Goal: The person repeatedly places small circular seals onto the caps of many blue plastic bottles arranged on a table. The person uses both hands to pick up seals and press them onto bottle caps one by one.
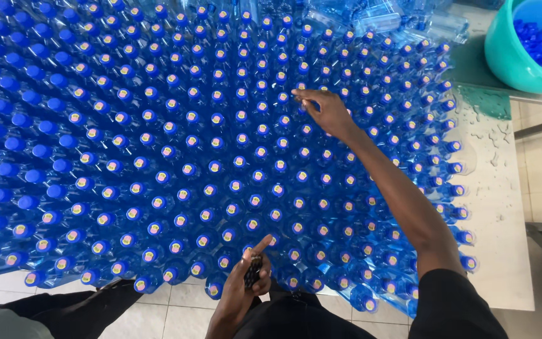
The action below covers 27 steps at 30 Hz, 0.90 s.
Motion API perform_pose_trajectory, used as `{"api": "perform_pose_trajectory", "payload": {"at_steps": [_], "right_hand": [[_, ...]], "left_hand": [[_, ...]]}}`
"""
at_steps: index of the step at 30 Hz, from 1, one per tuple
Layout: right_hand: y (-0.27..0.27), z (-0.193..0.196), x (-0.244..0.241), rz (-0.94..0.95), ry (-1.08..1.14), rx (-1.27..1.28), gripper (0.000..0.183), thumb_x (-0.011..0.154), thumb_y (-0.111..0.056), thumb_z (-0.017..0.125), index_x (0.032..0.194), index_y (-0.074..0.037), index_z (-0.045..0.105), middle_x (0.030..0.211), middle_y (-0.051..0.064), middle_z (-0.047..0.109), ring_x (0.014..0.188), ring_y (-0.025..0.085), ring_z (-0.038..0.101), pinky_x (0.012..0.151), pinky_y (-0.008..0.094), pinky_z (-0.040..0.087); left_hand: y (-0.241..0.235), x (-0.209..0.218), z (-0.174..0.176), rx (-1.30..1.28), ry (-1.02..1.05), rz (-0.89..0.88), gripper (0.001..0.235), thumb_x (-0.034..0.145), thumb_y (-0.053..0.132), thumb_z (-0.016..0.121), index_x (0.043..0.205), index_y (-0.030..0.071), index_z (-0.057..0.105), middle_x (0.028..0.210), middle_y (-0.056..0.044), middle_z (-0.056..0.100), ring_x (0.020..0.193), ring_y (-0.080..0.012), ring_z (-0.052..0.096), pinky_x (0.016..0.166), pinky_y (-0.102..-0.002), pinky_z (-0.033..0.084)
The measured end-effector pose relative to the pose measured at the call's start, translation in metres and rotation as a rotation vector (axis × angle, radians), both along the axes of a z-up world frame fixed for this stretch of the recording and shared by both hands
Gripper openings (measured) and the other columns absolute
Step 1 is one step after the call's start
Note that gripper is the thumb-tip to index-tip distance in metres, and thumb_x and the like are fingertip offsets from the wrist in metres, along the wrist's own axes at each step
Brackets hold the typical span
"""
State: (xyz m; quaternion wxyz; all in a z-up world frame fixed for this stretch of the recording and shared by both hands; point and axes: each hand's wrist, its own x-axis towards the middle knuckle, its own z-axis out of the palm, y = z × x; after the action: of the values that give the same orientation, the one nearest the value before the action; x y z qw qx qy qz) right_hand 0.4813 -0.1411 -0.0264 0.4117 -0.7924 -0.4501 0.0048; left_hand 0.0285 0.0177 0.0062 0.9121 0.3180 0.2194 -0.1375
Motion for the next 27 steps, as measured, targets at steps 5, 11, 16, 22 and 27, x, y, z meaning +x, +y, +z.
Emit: {"api": "perform_pose_trajectory", "payload": {"at_steps": [5, 11, 16, 22, 27], "right_hand": [[-0.007, -0.002, 0.010, -0.007, -0.035, -0.217, 0.034, 0.113, -0.005, 0.062, 0.144, -0.014, 0.074, 0.117, 0.009, 0.078, 0.099, 0.026, 0.071, 0.086, 0.044, 0.057], [-0.012, 0.013, 0.013, -0.012, 0.060, -0.315, 0.029, 0.113, -0.006, 0.059, 0.138, -0.010, 0.074, 0.136, 0.010, 0.076, 0.123, 0.032, 0.071, 0.105, 0.051, 0.057], [-0.012, 0.014, 0.014, 0.015, 0.055, -0.372, 0.028, 0.111, -0.004, 0.061, 0.136, -0.009, 0.073, 0.134, 0.010, 0.076, 0.122, 0.031, 0.071, 0.105, 0.050, 0.055], [-0.015, 0.033, 0.014, 0.031, 0.163, -0.438, 0.027, 0.113, -0.013, 0.060, 0.137, -0.008, 0.070, 0.134, 0.014, 0.074, 0.117, 0.031, 0.072, 0.101, 0.049, 0.056], [-0.013, 0.026, 0.023, 0.079, 0.126, -0.543, 0.019, 0.104, -0.014, 0.074, 0.122, -0.010, 0.070, 0.161, 0.015, 0.060, 0.144, 0.039, 0.058, 0.111, 0.056, 0.049]], "left_hand": [[0.004, -0.006, -0.011, -0.060, 0.040, 0.066, 0.088, 0.105, 0.055, 0.052, 0.172, 0.001, 0.038, 0.078, -0.001, 0.053, 0.053, -0.0081, 0.036, 0.051, -0.027, 0.030], [0.007, -0.004, -0.007, -0.057, 0.049, 0.055, 0.091, 0.104, 0.058, 0.052, 0.173, 0.000, 0.037, 0.078, 0.000, 0.055, 0.055, -0.0072, 0.037, 0.051, -0.026, 0.031], [0.009, 0.000, -0.003, -0.030, 0.029, 0.059, 0.091, 0.104, 0.059, 0.051, 0.172, 0.000, 0.037, 0.079, -0.001, 0.055, 0.056, -0.0073, 0.038, 0.051, -0.026, 0.032], [0.010, 0.003, 0.001, -0.024, 0.007, 0.044, 0.088, 0.106, 0.056, 0.049, 0.172, -0.001, 0.036, 0.079, -0.001, 0.053, 0.055, -0.0071, 0.037, 0.051, -0.027, 0.031], [0.012, -0.001, 0.000, -0.035, 0.022, 0.065, 0.089, 0.105, 0.057, 0.050, 0.172, -0.001, 0.038, 0.079, 0.000, 0.052, 0.056, -0.0069, 0.036, 0.052, -0.026, 0.031]]}}
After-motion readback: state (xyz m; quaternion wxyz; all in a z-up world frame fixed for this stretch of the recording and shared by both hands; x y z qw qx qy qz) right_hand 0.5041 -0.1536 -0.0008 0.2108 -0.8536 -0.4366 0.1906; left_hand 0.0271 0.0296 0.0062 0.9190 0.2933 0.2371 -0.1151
